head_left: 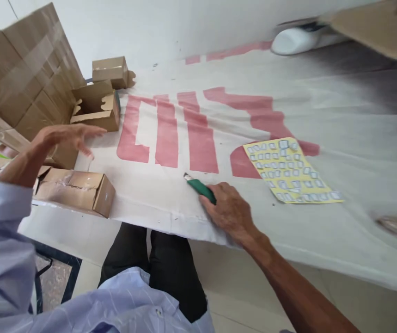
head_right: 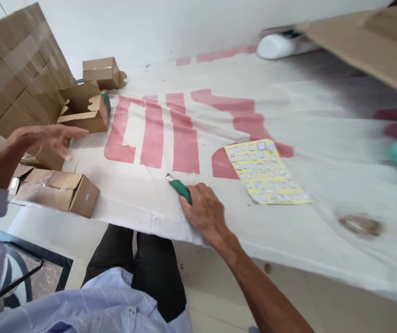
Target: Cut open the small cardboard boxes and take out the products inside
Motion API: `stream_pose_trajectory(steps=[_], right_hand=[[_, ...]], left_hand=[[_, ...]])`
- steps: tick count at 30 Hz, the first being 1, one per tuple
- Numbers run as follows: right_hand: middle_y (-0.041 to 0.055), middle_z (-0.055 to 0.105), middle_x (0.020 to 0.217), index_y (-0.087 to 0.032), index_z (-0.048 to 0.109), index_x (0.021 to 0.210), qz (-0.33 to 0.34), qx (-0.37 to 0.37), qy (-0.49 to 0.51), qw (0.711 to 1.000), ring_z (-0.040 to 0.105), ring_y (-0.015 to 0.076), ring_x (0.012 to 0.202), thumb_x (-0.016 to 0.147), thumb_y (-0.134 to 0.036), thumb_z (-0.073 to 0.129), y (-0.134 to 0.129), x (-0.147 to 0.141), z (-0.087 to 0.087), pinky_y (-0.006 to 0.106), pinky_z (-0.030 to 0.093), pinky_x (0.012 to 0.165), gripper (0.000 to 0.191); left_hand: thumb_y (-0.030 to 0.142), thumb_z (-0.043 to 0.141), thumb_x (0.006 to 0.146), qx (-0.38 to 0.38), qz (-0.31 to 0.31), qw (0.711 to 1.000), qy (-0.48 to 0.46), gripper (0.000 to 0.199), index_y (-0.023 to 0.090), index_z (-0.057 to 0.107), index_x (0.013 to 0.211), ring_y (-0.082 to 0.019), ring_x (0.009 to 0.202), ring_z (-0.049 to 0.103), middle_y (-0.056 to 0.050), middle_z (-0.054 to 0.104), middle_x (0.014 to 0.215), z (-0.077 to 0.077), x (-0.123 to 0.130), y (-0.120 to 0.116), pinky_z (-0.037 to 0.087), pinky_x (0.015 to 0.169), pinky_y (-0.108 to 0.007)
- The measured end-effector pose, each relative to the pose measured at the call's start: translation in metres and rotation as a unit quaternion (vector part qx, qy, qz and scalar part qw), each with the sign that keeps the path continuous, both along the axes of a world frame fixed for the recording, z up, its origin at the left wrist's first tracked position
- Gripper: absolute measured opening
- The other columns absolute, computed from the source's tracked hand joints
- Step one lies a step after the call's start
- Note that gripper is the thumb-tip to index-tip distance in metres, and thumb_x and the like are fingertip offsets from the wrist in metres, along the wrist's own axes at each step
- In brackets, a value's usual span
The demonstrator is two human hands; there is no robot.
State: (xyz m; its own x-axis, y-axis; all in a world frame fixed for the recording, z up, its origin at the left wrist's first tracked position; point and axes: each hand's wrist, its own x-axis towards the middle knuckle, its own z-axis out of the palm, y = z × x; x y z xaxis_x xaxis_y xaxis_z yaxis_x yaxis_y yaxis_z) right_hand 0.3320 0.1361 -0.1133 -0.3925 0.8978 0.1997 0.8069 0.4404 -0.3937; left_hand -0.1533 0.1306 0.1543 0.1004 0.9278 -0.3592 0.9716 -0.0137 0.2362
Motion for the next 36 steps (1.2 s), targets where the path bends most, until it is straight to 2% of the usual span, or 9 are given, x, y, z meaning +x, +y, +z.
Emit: stream_pose_trajectory(steps=[3, 6, 8, 13, 19, 24, 28, 32, 36], right_hand=[[0.0167, 0.07, 0.109, -0.023, 0.074, 0.112, -0.018, 0.007, -0.001, 1.0, 0.066, 0.0374, 0.107, 0.097, -0.036, 0.058, 0.005, 0.011, -0.007, 0.047, 0.055, 0.086, 0.025], [0.0171, 0.07, 0.107, -0.023, 0.076, 0.112, -0.022, 0.018, -0.001, 1.0, 0.066, 0.0376, 0.106, 0.097, -0.037, 0.059, 0.005, 0.014, -0.01, 0.048, 0.054, 0.087, 0.027], [0.0168, 0.07, 0.106, -0.022, 0.077, 0.112, -0.021, 0.024, -0.005, 0.999, 0.065, 0.0373, 0.105, 0.097, -0.037, 0.059, 0.004, 0.014, -0.01, 0.048, 0.054, 0.087, 0.028], [0.0163, 0.068, 0.107, -0.019, 0.077, 0.113, -0.022, 0.02, -0.025, 0.999, 0.064, 0.036, 0.106, 0.098, -0.034, 0.058, 0.002, 0.01, -0.005, 0.046, 0.054, 0.088, 0.028], [0.0175, 0.069, 0.116, -0.018, 0.074, 0.119, -0.028, -0.012, -0.069, 0.997, 0.063, 0.0348, 0.111, 0.101, -0.032, 0.06, 0.0, 0.009, 0.013, 0.043, 0.052, 0.09, 0.027], [0.0168, 0.069, 0.117, -0.019, 0.074, 0.122, -0.023, 0.012, -0.057, 0.998, 0.062, 0.0342, 0.11, 0.099, -0.031, 0.059, -0.003, 0.017, 0.017, 0.043, 0.053, 0.087, 0.029], [0.0164, 0.07, 0.115, -0.019, 0.074, 0.118, -0.007, 0.01, -0.058, 0.998, 0.063, 0.0341, 0.108, 0.1, -0.032, 0.058, -0.005, 0.018, 0.015, 0.043, 0.053, 0.087, 0.027], [0.0175, 0.069, 0.118, -0.019, 0.073, 0.12, -0.01, 0.031, -0.041, 0.999, 0.064, 0.0351, 0.112, 0.101, -0.031, 0.058, -0.006, 0.011, 0.022, 0.045, 0.055, 0.091, 0.027], [0.0177, 0.071, 0.122, -0.019, 0.072, 0.129, 0.019, 0.062, 0.005, 0.998, 0.065, 0.0352, 0.118, 0.105, -0.033, 0.055, -0.008, 0.004, 0.038, 0.046, 0.055, 0.098, 0.032]], left_hand=[[0.043, 0.101, 0.058, -0.123, -0.009, 0.991, 0.047, 0.134, 0.03, 0.037, 0.175, -0.039, 0.157, 0.054, -0.015, 0.049, 0.176, 0.008, -0.007, -0.084, 0.048, 0.122, -0.048], [0.043, 0.098, 0.051, -0.085, 0.003, 0.989, 0.124, 0.137, 0.031, 0.04, 0.174, -0.049, 0.154, 0.053, -0.019, 0.052, 0.172, -0.003, -0.007, -0.143, 0.047, 0.12, -0.053], [0.04, 0.092, 0.055, -0.033, -0.006, 0.988, 0.149, 0.129, 0.029, 0.041, 0.173, -0.05, 0.151, 0.054, -0.02, 0.056, 0.168, -0.015, -0.001, -0.16, 0.044, 0.121, -0.055], [0.047, 0.087, 0.069, 0.073, -0.034, 0.995, 0.063, 0.112, 0.027, 0.044, 0.17, -0.047, 0.151, 0.053, -0.017, 0.059, 0.163, -0.047, 0.054, -0.151, 0.037, 0.127, -0.056], [0.071, 0.095, 0.067, 0.156, -0.05, 0.983, -0.082, 0.118, 0.026, 0.047, 0.164, -0.048, 0.151, 0.055, -0.018, 0.06, 0.163, -0.077, 0.14, -0.128, 0.033, 0.132, -0.061], [0.073, 0.092, 0.072, 0.2, 0.011, 0.964, -0.173, 0.107, 0.031, 0.049, 0.16, -0.047, 0.163, 0.043, -0.016, 0.047, 0.175, -0.081, 0.116, -0.144, 0.033, 0.134, -0.065], [0.069, 0.093, 0.075, 0.191, 0.086, 0.934, -0.289, 0.096, 0.031, 0.052, 0.153, -0.043, 0.162, 0.046, -0.018, 0.049, 0.172, -0.102, 0.088, -0.167, 0.044, 0.128, -0.062], [0.069, 0.097, 0.07, 0.182, 0.123, 0.892, -0.394, 0.091, 0.03, 0.054, 0.142, -0.043, 0.161, 0.048, -0.018, 0.054, 0.166, -0.128, 0.09, -0.174, 0.05, 0.124, -0.061], [0.071, 0.097, 0.068, 0.202, 0.132, 0.869, -0.432, 0.084, 0.03, 0.054, 0.127, -0.042, 0.158, 0.05, -0.017, 0.051, 0.167, -0.137, 0.101, -0.171, 0.05, 0.122, -0.06]])
